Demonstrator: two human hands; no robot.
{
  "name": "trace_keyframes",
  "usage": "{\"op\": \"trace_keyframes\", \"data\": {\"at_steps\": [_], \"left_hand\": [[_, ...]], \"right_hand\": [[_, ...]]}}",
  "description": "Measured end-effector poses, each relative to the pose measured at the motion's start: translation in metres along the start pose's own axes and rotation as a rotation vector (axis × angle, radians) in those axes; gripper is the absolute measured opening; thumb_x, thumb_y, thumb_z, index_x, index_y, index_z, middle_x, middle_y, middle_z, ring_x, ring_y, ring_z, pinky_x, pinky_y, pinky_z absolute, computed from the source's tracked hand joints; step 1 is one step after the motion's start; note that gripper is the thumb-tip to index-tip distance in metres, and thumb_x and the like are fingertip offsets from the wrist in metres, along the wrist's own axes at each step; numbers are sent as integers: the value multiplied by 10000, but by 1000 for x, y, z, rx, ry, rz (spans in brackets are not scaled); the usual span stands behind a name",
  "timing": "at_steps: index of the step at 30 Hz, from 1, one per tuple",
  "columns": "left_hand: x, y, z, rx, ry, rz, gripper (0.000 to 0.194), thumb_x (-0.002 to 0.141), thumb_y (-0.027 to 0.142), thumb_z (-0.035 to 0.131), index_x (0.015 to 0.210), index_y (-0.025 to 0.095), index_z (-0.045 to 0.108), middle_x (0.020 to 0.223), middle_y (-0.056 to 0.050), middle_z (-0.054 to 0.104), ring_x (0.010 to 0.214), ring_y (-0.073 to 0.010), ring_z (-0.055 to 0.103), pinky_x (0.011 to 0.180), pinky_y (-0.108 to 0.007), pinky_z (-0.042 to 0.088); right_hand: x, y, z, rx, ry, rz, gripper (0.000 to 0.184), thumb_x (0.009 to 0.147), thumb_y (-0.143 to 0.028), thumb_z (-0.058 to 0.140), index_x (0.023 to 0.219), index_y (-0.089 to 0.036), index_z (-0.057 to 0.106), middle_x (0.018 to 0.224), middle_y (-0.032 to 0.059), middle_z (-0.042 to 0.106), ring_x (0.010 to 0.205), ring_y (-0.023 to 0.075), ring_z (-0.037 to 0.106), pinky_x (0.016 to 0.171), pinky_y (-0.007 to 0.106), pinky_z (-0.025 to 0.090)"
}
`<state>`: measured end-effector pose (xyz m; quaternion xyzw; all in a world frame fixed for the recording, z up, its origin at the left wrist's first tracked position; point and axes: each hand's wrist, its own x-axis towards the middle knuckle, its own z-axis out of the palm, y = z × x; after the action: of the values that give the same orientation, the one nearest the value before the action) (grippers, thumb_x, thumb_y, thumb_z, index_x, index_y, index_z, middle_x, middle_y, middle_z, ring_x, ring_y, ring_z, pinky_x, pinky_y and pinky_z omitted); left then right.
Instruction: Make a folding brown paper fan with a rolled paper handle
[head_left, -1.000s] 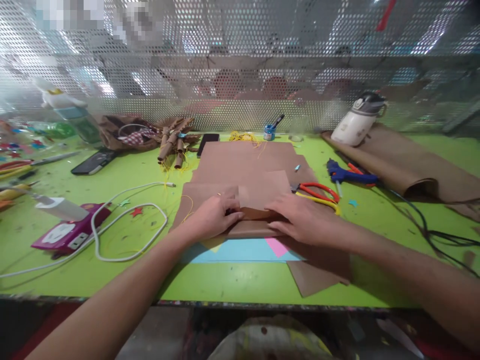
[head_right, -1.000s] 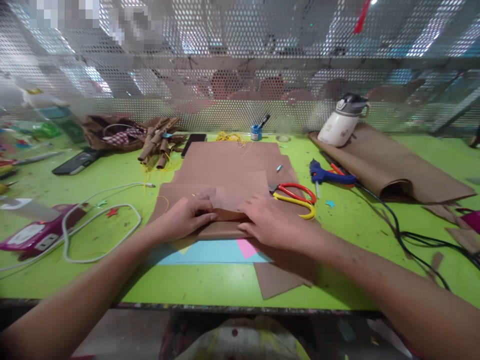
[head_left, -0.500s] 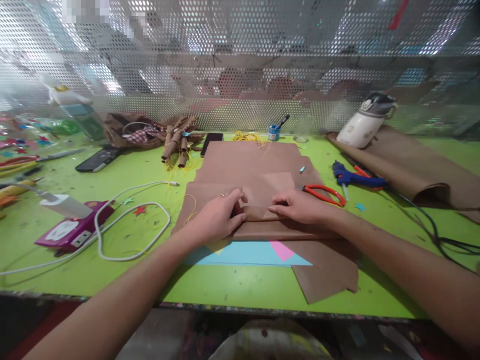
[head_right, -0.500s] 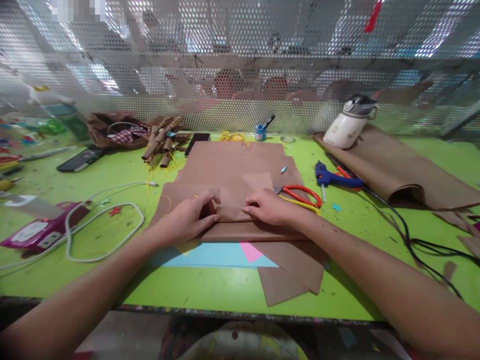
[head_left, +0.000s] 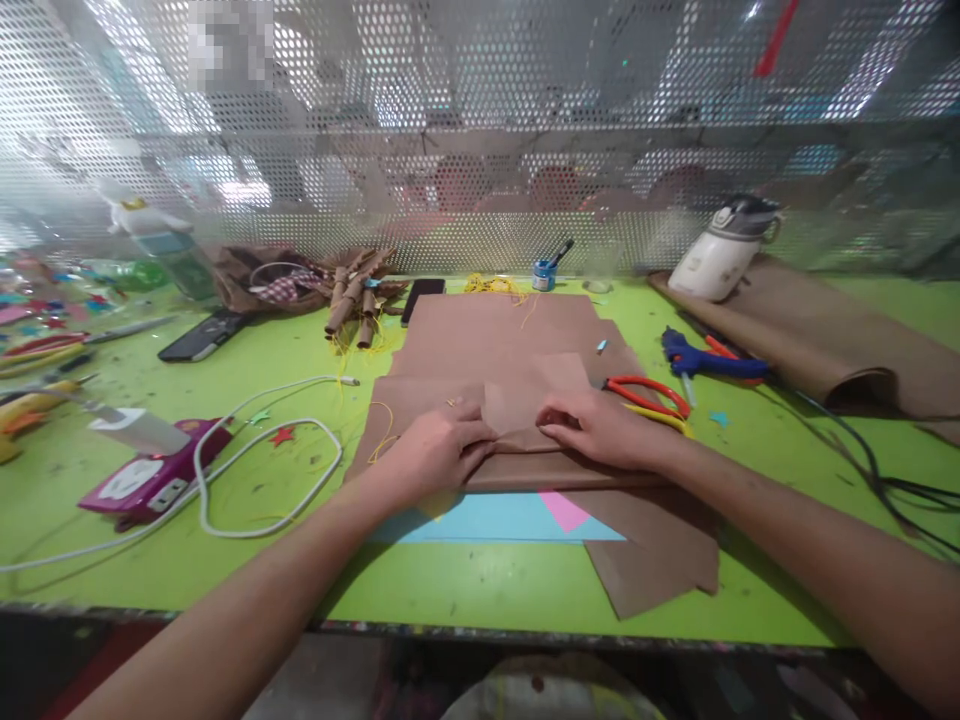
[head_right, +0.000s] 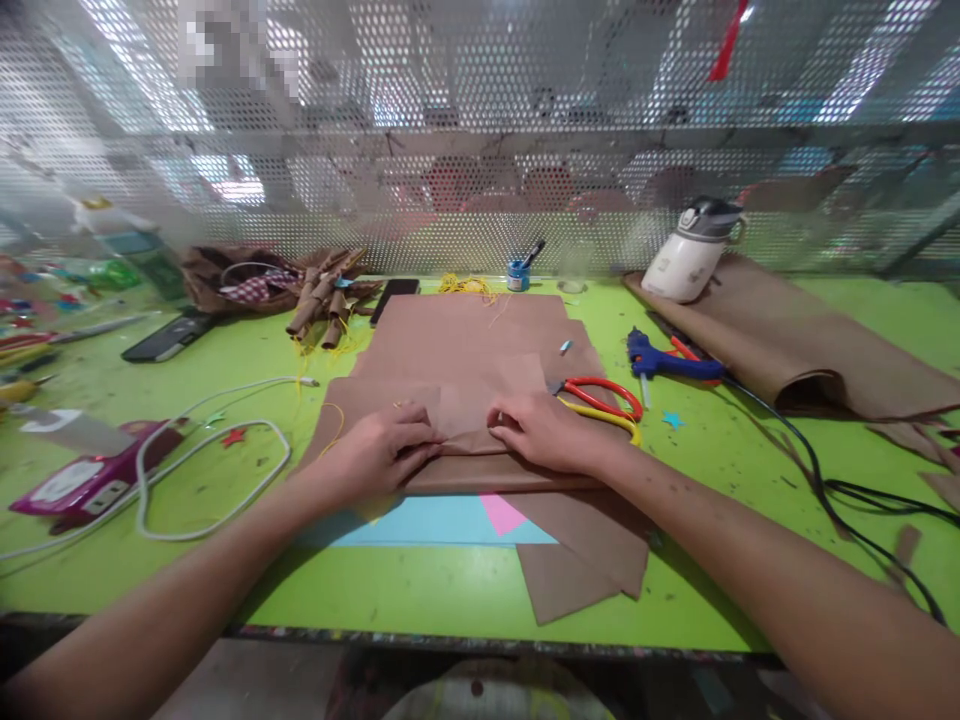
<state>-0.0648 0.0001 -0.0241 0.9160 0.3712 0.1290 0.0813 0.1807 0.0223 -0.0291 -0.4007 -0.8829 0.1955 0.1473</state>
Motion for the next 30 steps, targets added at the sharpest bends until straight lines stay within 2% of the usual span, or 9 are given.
{"op": "trace_keyframes", "data": {"at_steps": [4, 11, 16, 24, 30], "left_hand": [[0, 1, -1, 11, -2, -8, 304, 910, 305, 425, 903, 169, 696, 828, -84, 597, 788, -177, 551, 685, -277, 411], [1, 1, 0, -13, -27, -26, 254, 899, 300, 451, 876, 161, 662, 840, -77, 582, 810, -174, 545, 711, -275, 413], [1, 3, 0, -40, -34, -26, 268, 907, 310, 431, 847, 159, 644, 850, -74, 574, 808, -168, 539, 704, -271, 412], [1, 3, 1, -48, -43, -61, 271, 907, 324, 426, 848, 160, 634, 849, -66, 563, 802, -169, 539, 714, -275, 410], [2, 2, 1, -40, -68, -87, 259, 904, 313, 426, 878, 166, 638, 850, -65, 565, 790, -171, 535, 705, -278, 405]], "right_hand": [[-4, 3, -2, 13, 18, -96, 156, 879, -173, 482, 939, -155, 624, 891, 62, 648, 796, 156, 566, 724, 270, 421], [-9, -24, 1, -276, 33, -254, 199, 899, -160, 451, 834, -144, 638, 896, 91, 599, 869, 205, 484, 772, 345, 397], [-2, -34, 13, -246, 50, -206, 197, 909, -244, 474, 874, -136, 634, 886, 90, 580, 887, 205, 486, 746, 332, 413], [4, -28, 15, -249, 12, -208, 242, 924, -277, 443, 825, -146, 621, 848, 79, 580, 845, 188, 507, 692, 309, 393], [5, -21, 16, -189, -12, -176, 186, 907, -259, 477, 856, -149, 618, 802, 64, 607, 774, 166, 524, 665, 278, 379]]}}
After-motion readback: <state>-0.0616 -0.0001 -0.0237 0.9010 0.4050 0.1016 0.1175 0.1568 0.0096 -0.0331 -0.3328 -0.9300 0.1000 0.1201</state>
